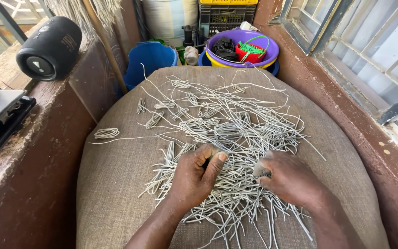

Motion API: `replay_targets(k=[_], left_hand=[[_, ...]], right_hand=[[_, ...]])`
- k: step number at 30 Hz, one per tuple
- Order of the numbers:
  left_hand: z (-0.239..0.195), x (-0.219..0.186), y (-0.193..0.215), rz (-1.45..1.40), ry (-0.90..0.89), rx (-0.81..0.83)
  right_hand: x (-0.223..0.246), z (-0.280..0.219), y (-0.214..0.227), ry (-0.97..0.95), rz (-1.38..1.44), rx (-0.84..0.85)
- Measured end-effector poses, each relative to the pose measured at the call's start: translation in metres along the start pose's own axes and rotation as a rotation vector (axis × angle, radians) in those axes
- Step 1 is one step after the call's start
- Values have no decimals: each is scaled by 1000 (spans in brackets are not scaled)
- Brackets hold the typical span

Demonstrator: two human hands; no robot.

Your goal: The person sits and uses both hands to pick up, untangle, and separate individual strands of thin, light-colored wire from a pile on a fabric-covered surface. The hands repeatedly pull wires apart and drop them back onto the pile.

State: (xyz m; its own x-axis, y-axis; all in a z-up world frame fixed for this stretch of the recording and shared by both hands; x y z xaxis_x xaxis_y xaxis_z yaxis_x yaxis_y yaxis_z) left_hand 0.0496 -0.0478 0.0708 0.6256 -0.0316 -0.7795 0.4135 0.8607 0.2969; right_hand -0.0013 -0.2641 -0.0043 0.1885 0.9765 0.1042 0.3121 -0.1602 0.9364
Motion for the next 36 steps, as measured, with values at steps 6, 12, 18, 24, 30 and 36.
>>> replay_targets(k=[6, 12, 18, 24, 30, 36], left_hand=[[-1, 0, 1, 56, -6, -8], [-3, 0, -8, 112, -16, 45], [0, -6, -8, 67, -18, 49], [-20, -29, -1, 335, -357, -217], [-17, -49, -7, 368, -334, -134], [3, 10, -11, -74, 211, 119]], right_hand=[[10, -4, 12, 24, 101, -31], [5, -9, 13, 61, 77, -49], [7, -9, 2, -50, 7, 100], [12, -19, 16, -7, 108, 51], [22, -33, 41, 81, 466, -60], [16, -31, 63, -24, 533, -307]])
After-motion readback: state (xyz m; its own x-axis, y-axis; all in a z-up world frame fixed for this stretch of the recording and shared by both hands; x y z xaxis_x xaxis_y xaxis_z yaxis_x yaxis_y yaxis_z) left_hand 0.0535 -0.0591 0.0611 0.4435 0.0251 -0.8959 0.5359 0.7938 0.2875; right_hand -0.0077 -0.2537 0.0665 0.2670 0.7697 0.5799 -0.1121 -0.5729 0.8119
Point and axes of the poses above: each hand's wrist, its own z-axis towards the middle knuckle, its own y-axis out of the back of the hand, x = y × z, the point moved 10 cm from there along z, towards the middle knuckle, and after that the axes turned 3 degrees about x, right-handed, at the moved point
